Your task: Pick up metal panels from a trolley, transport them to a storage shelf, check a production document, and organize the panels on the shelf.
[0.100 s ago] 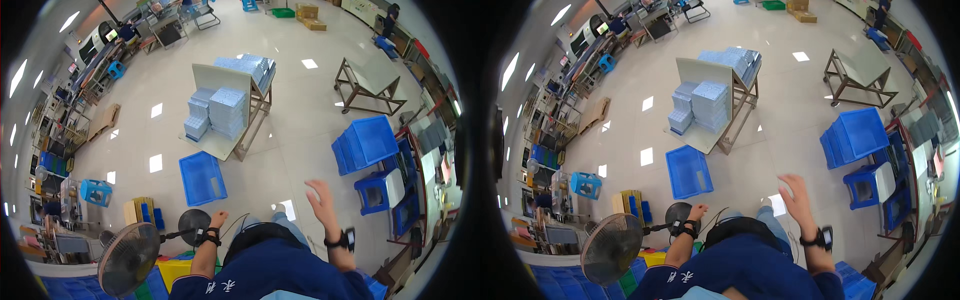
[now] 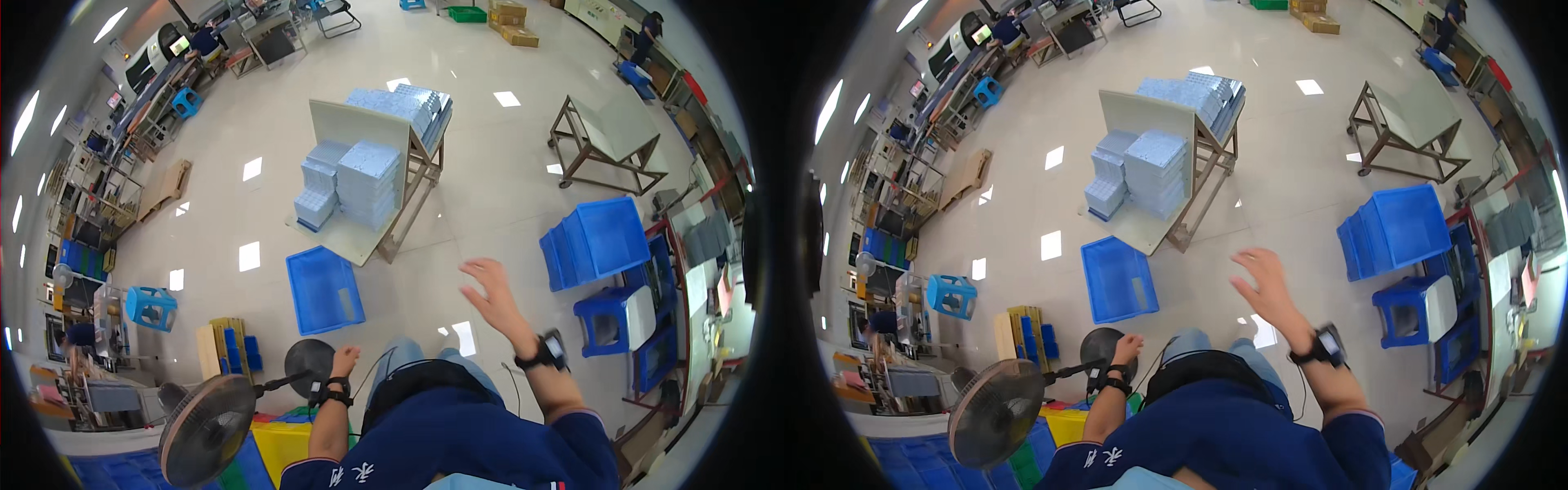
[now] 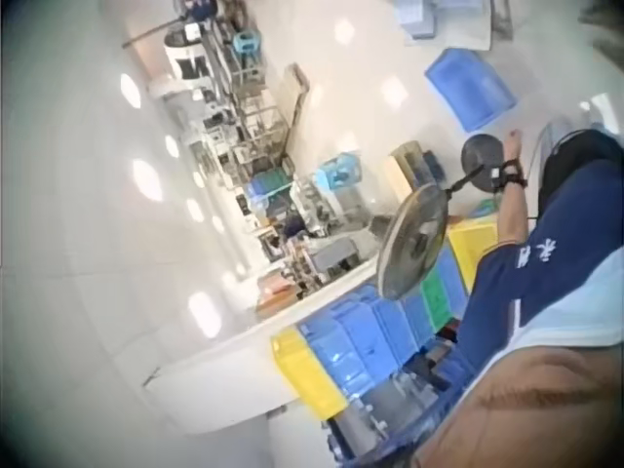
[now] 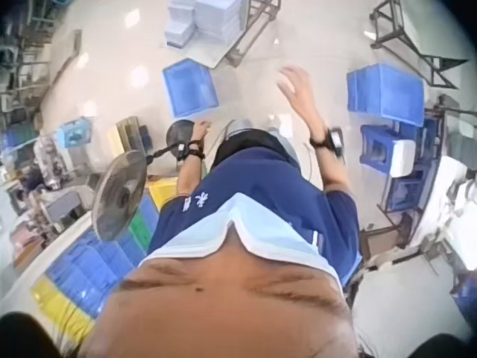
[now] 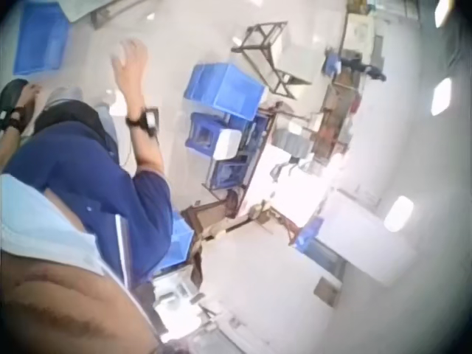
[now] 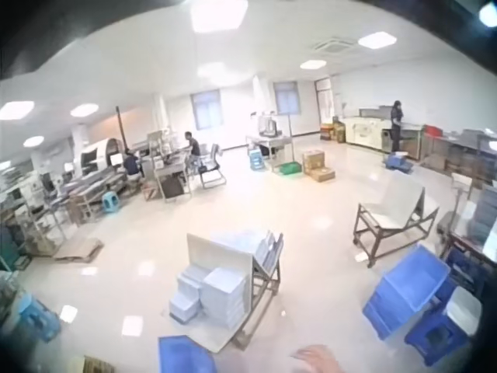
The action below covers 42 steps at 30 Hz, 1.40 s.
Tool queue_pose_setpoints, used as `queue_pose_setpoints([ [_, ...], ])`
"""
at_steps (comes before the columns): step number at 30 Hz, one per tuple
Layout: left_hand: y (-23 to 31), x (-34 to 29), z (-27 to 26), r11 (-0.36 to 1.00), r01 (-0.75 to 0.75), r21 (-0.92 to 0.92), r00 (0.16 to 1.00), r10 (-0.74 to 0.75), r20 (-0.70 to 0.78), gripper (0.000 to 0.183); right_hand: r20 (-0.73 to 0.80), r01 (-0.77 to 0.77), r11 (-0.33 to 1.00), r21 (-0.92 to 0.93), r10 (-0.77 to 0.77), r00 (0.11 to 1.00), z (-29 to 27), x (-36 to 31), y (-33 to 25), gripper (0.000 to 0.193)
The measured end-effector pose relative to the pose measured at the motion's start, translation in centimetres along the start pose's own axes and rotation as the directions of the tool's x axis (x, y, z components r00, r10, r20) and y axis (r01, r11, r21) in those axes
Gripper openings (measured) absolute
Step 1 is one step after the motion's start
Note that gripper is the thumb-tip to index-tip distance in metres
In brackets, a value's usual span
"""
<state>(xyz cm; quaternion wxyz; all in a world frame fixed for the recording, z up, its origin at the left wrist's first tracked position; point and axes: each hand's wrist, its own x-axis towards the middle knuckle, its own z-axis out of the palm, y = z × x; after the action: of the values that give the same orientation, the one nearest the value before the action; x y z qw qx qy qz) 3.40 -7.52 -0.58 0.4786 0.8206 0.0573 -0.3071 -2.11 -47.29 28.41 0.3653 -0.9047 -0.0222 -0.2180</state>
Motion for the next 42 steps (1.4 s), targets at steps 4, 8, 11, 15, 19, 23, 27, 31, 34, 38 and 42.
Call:
queue_pose_setpoints([
  [4, -2.9, 0.1, -4.3, 0.965, 0.202, -0.165, 0.973, -0.217, -0.076, 0.028, 0.089, 0.094, 0.995, -0.037, -0.09, 0.992, 9.4, 11.2, 3.5, 0.042],
  [8, -1.8, 2.8, -5.4, 0.908, 0.365, -0.207, 0.92, -0.386, -0.069, 0.028, 0.17, 0.123, 0.984, -0.131, -0.1, 0.98, 18.1, 19.1, 8.1, 0.048],
  [11, -0.5, 7.4, -7.1, 0.881, 0.385, -0.275, 0.908, -0.415, -0.057, 0.028, 0.193, 0.113, 0.967, -0.23, -0.069, 0.979, 24.0, 23.4, 11.7, 0.056],
  [15, 4.8, 14.6, -10.4, 0.949, 0.273, -0.159, 0.956, -0.287, -0.068, 0.029, 0.19, 0.103, 0.895, -0.434, -0.021, 0.981, 27.9, 29.6, 15.1, 0.065],
  [19, 10.8, 21.0, -13.1, 0.979, 0.121, -0.162, 0.975, -0.147, -0.164, 0.028, 0.228, 0.038, 0.848, -0.528, 0.099, 0.969, 29.5, 33.9, 15.9, 0.071],
  [23, 16.7, 25.0, -14.1, 0.976, 0.042, -0.214, 0.979, -0.084, -0.188, 0.026, 0.326, 0.143, 0.803, -0.579, 0.066, 0.943, 30.7, 33.8, 18.0, 0.065],
  [27, 18.9, 26.0, -12.7, 0.955, 0.084, -0.284, 0.977, -0.135, -0.166, 0.025, 0.35, 0.326, 0.667, -0.669, -0.104, 0.931, 30.7, 33.6, 19.7, 0.061],
  [31, 20.2, 26.2, -10.3, 0.95, 0.103, -0.294, 0.978, -0.151, -0.143, 0.026, 0.379, 0.271, 0.793, -0.546, -0.054, 0.924, 30.1, 34.3, 20.3, 0.058],
  [34, 21.7, 27.0, -8.8, 0.93, 0.109, -0.352, 0.98, -0.16, -0.12, 0.026, 0.379, 0.118, 0.889, -0.443, 0.066, 0.923, 29.6, 35.4, 20.7, 0.06],
  [38, 24.5, 28.9, -8.7, 0.949, 0.049, -0.311, 0.986, -0.096, -0.137, 0.026, 0.347, 0.067, 0.926, -0.372, 0.071, 0.935, 28.3, 36.9, 21.0, 0.061],
  [42, 26.0, 28.8, -8.3, 0.94, 0.051, -0.336, 0.992, -0.087, -0.092, 0.024, 0.352, 0.058, 0.942, -0.33, 0.066, 0.934, 27.2, 37.5, 21.3, 0.061],
])
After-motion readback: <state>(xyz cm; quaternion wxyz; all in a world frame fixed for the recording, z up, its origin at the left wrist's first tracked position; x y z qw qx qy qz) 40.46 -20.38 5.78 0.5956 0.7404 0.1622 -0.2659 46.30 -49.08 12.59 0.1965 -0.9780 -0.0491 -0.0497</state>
